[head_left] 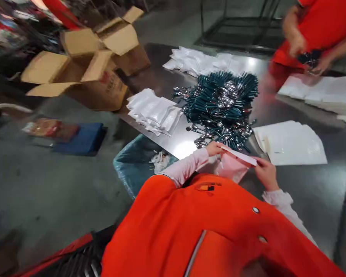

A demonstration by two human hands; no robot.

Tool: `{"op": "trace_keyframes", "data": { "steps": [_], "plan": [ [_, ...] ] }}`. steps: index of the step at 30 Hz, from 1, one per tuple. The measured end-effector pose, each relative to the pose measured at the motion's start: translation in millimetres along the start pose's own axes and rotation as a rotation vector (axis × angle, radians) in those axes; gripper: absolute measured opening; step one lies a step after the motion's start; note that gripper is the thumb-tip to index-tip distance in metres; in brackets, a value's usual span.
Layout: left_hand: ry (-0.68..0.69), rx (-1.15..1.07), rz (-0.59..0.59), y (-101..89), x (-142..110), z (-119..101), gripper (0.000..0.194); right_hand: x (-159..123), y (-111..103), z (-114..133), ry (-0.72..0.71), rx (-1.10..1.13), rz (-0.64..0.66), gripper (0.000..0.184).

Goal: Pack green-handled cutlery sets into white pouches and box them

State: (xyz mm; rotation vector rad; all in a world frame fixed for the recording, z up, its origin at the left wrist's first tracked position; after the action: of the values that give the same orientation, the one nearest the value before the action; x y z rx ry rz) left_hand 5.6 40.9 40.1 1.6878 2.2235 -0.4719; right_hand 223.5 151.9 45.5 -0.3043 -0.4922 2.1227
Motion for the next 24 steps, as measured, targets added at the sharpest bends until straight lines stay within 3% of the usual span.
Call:
{"op": "trace_keyframes", "data": {
  "steps": [4, 10, 14, 17, 20, 22, 24],
  "plan": [
    [0.032, 0.055, 0.026, -2.5, 27, 13, 0.029, 12, 1, -11, -0.005, 0.129, -0.008, 0.038],
    [0.339, 0.26, 0.166, -6.1, 30, 6, 0.023, 18, -2, -27, -0.046, 0.17, 0.128, 0.025],
    [0.5, 0.25, 0.064, -3.8, 30, 9, 0.022, 21, 2, -28, -0.021, 0.252, 0.113, 0.023],
    [0.441, 0.096, 0.044, 0.4, 36, 22, 0.064, 19, 9, -33, 0.098, 0.376, 0.035, 0.043],
    [0.287, -0.144, 0.128, 8.0, 40, 41, 0.099, 10, 29, -39, 0.264, 0.603, 0.143, 0.049],
    [0.186, -0.262, 0.148, 13.9, 36, 56, 0.103, 2, 43, -44, 0.376, 0.752, 0.181, 0.047],
    [0.105, -0.261, 0.158, 23.6, 26, 73, 0.094, -1, 55, -50, 0.458, 0.864, 0.13, 0.048]
  ]
}}
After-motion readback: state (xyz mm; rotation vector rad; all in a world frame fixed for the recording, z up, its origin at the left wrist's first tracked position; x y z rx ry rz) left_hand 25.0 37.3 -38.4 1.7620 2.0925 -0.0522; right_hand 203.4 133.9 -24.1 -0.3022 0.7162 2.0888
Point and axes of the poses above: each hand's wrist, its own x-axis towards the middle knuckle, its own y-axis out of the palm, z = x × y, the point moved 6 cm from there along x, towards the middle knuckle, and after that the axes turned 6 degrees about x, right-handed, at the moved point
